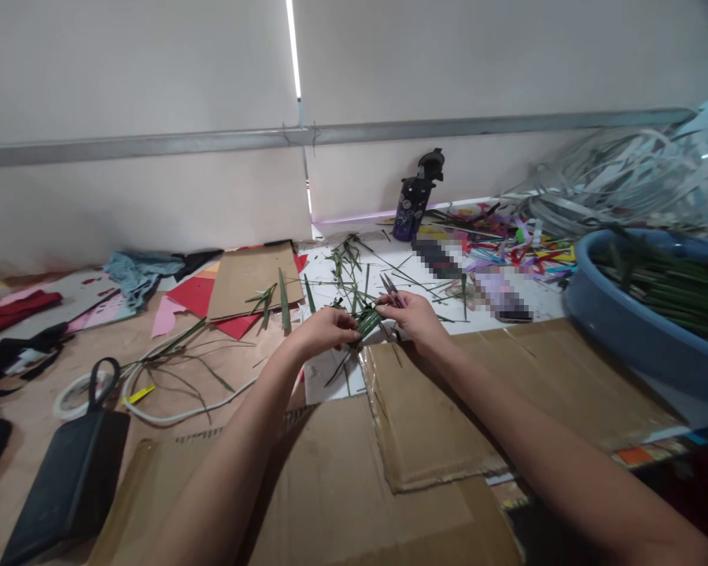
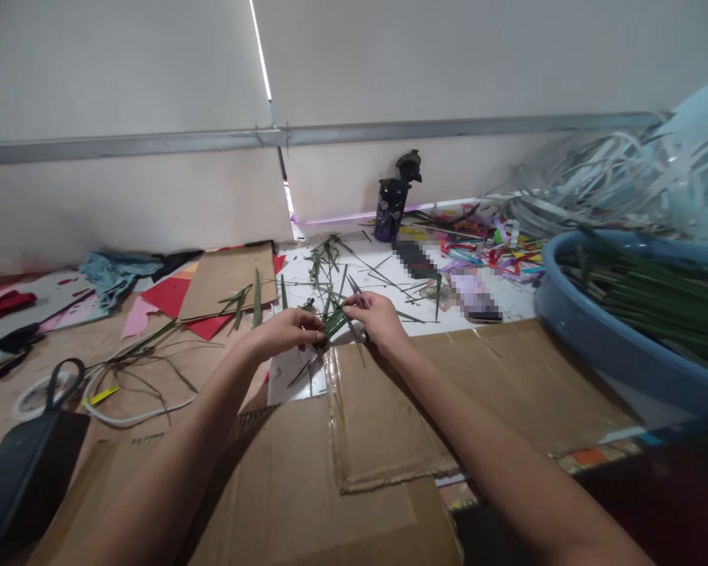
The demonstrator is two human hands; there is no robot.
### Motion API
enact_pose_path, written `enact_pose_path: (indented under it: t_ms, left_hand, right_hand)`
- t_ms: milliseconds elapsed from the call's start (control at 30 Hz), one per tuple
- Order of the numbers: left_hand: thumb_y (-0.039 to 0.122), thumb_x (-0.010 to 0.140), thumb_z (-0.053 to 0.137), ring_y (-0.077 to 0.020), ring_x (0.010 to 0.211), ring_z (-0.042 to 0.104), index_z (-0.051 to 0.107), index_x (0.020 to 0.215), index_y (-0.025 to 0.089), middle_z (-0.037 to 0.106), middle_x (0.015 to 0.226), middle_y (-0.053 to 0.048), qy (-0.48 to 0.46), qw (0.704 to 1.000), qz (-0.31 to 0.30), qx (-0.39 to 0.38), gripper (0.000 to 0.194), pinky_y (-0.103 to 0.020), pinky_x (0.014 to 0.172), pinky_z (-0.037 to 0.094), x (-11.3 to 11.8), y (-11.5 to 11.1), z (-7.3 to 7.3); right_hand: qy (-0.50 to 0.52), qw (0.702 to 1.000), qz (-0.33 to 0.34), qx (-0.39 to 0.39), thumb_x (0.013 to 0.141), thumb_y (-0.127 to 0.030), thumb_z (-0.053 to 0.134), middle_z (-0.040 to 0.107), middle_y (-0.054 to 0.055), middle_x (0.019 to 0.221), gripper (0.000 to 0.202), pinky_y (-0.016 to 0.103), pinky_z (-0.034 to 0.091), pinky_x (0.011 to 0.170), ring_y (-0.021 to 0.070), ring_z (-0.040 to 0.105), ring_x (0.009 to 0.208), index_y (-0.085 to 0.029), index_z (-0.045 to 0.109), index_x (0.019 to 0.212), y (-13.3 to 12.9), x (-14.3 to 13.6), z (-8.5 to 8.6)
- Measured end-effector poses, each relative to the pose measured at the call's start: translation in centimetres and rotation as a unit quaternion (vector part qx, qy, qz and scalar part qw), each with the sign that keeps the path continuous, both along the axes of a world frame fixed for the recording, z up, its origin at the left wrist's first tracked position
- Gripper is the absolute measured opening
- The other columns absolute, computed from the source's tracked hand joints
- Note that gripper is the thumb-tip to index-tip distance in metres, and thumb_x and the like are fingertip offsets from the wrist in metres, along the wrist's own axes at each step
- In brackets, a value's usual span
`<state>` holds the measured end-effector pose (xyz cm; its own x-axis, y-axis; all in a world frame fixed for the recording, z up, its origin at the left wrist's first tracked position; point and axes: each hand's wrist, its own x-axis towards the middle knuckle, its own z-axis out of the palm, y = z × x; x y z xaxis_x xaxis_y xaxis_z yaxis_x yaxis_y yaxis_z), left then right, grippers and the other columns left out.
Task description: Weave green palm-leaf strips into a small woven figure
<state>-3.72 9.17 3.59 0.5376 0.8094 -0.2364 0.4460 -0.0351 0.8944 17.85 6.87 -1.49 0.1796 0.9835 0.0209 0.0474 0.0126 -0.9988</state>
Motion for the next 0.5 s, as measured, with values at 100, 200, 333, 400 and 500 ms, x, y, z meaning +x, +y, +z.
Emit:
enact_pose_path:
  t_ms: [100,200,333,400,500]
  left_hand:
    - [0.021,0.07,0.075,-0.0171,0.057,0.057,0.079,0.076,0.021,0.073,0.07,-0.003,0.007,1.0,-0.004,-0.004,0.007,-0.03,0.057,0.042,0.02,0.07,-0.09]
    - [0.02,0.07,0.075,-0.0163,0.057,0.056,0.078,0.076,0.021,0.072,0.069,-0.002,0.012,1.0,-0.008,-0.002,0.007,-0.03,0.058,0.043,0.09,0.19,-0.3]
    - [0.018,0.07,0.076,-0.0149,0.057,0.056,0.075,0.076,0.019,0.068,0.066,0.0,0.025,0.999,-0.021,-0.004,0.006,-0.029,0.059,0.044,0.17,0.34,-0.47]
    - [0.017,0.071,0.076,-0.0146,0.058,0.056,0.074,0.079,0.018,0.068,0.067,0.001,0.033,0.999,-0.027,-0.007,0.008,-0.029,0.06,0.044,0.15,0.36,-0.38]
    - [0.018,0.077,0.074,-0.0147,0.061,0.058,0.075,0.084,0.017,0.07,0.073,0.0,0.038,0.999,-0.036,-0.001,0.007,-0.029,0.061,0.045,0.05,0.36,0.03]
  right_hand:
    - [-0.006,1.0,-0.001,0.0,0.068,-0.031,0.084,0.073,0.005,0.083,0.02,0.039,0.048,0.079,0.0223,0.065,0.079,-0.02,0.075,0.083,0.12,0.05,-0.03]
    - [-0.015,1.0,-0.003,-0.005,0.07,-0.029,0.083,0.073,0.006,0.083,0.018,0.039,0.048,0.078,0.0228,0.065,0.079,-0.021,0.074,0.082,0.28,-0.03,-0.17]
    - [-0.013,1.0,0.001,-0.005,0.068,-0.029,0.083,0.074,0.006,0.083,0.018,0.04,0.049,0.08,0.0241,0.067,0.082,-0.021,0.073,0.081,0.43,-0.23,-0.26]
    - [-0.011,1.0,0.002,-0.004,0.067,-0.03,0.083,0.074,0.006,0.084,0.02,0.04,0.049,0.081,0.0247,0.067,0.083,-0.021,0.073,0.081,0.44,-0.26,-0.2]
    - [-0.001,1.0,0.006,-0.001,0.066,-0.034,0.086,0.074,0.006,0.086,0.024,0.039,0.049,0.081,0.0249,0.067,0.085,-0.022,0.073,0.083,0.39,-0.05,0.08]
